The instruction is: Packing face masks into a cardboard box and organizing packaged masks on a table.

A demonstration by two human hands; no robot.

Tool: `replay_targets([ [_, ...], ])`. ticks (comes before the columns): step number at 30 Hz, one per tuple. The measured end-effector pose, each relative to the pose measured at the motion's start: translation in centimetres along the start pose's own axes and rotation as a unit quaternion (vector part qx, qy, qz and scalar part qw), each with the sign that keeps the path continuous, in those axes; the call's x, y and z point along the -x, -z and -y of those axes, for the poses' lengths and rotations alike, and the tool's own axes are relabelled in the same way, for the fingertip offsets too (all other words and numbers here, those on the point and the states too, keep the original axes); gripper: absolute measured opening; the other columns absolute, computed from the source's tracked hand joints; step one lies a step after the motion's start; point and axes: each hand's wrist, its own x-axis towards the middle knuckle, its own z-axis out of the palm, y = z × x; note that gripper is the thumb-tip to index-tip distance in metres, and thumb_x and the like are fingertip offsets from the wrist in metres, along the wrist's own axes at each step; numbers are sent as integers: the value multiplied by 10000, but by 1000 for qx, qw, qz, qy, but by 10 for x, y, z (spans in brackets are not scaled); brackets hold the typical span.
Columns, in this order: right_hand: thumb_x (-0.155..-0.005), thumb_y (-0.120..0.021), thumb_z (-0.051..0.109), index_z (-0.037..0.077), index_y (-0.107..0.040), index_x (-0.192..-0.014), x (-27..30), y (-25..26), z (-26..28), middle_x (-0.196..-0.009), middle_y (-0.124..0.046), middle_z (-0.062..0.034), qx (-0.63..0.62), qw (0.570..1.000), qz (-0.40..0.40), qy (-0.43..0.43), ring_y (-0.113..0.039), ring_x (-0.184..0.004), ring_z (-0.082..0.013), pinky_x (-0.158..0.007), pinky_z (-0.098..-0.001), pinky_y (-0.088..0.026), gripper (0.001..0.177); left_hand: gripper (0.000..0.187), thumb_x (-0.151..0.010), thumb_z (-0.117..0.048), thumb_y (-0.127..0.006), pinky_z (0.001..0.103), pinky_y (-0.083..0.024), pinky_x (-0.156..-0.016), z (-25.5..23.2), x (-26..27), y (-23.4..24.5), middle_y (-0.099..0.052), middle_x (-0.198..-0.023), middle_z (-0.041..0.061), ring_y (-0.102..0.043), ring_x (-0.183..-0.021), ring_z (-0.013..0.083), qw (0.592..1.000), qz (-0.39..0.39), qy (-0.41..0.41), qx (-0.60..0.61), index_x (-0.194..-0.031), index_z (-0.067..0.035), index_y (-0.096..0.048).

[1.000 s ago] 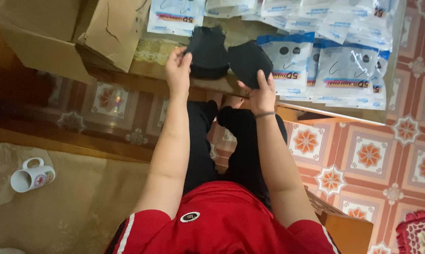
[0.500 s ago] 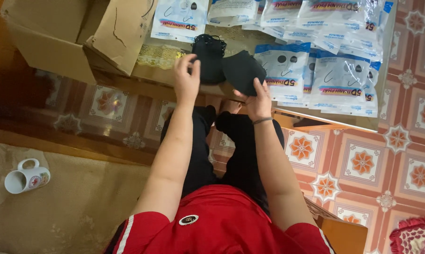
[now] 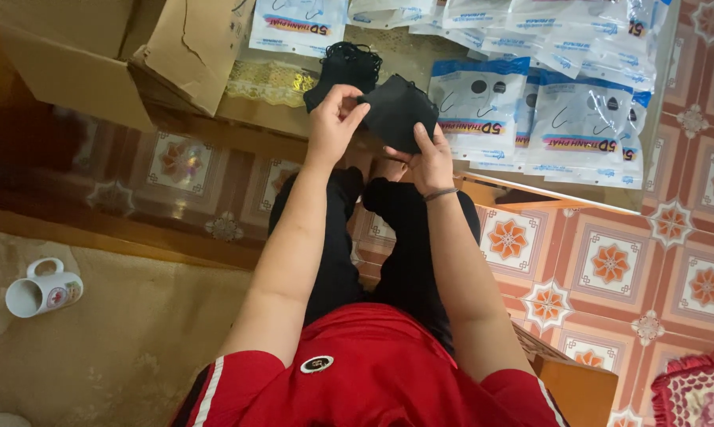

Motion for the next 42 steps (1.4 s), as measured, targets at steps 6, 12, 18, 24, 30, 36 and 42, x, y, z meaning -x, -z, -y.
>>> replay_targets([
  [6,-1053,-615,218,98,-670,-1205,-7,7,-5,-1129,-754,-238,-9,1000,-15,-15,-765,-977,-445,-782,-680,-661,201,101,-927,-70,-762,202,-522,-516,14,-3,0,-718,-712,58,-620,-551,75,992,28,47,117,-1026,-88,-752],
  [12,-884,-674,419,23,-582,-1380,0,-16,20,-1427,-591,-144,0,990,-136,-41,-633,-1231,-366,-771,-532,-685,641,157,-956,-131,-712,240,-420,-472,-5,-13,26,-663,-768,74,-483,-505,91,946,-65,141,285,-1090,-62,-669],
  [18,-946,-659,349,33,-620,-1336,-12,9,11,-1362,-660,-162,-39,992,-119,-7,-662,-1222,-381,-788,-563,-676,503,263,-934,-133,-674,293,-448,-631,29,-10,39,-521,-667,-49,-496,-609,111,977,-61,199,-39,-1186,-94,-741],
  [24,-965,-657,338,67,-559,-1300,-9,9,10,-1383,-497,-101,4,995,-99,7,-527,-1289,-267,-830,-538,-685,443,317,-901,-109,-736,416,-505,-786,32,-8,32,-529,-796,17,-544,-808,237,968,-105,75,-215,-1213,-126,-680],
  [30,-1005,-670,324,198,-578,-1322,-19,40,3,-1413,-552,-96,-40,995,-64,65,-592,-1281,-318,-738,-501,-689,353,294,-836,-96,-741,451,-496,-776,27,-6,21,-581,-933,64,-608,-848,282,957,-58,31,-282,-1122,-158,-718],
  [36,-970,-693,355,187,-558,-1372,-15,35,8,-1458,-508,-114,-4,996,-75,38,-576,-1313,-374,-758,-510,-699,457,197,-942,-197,-704,401,-503,-786,6,-7,18,-606,-977,51,-611,-867,224,967,-58,-25,-246,-1132,-147,-712],
  [42,-1041,-612,352,175,-636,-1323,-9,20,-8,-1320,-658,-104,70,997,0,28,-696,-1119,-337,-741,-508,-698,334,365,-1074,-270,-609,430,-459,-865,-14,-2,-4,-625,-1019,120,-591,-948,319,968,53,-177,-172,-1385,-83,-582],
])
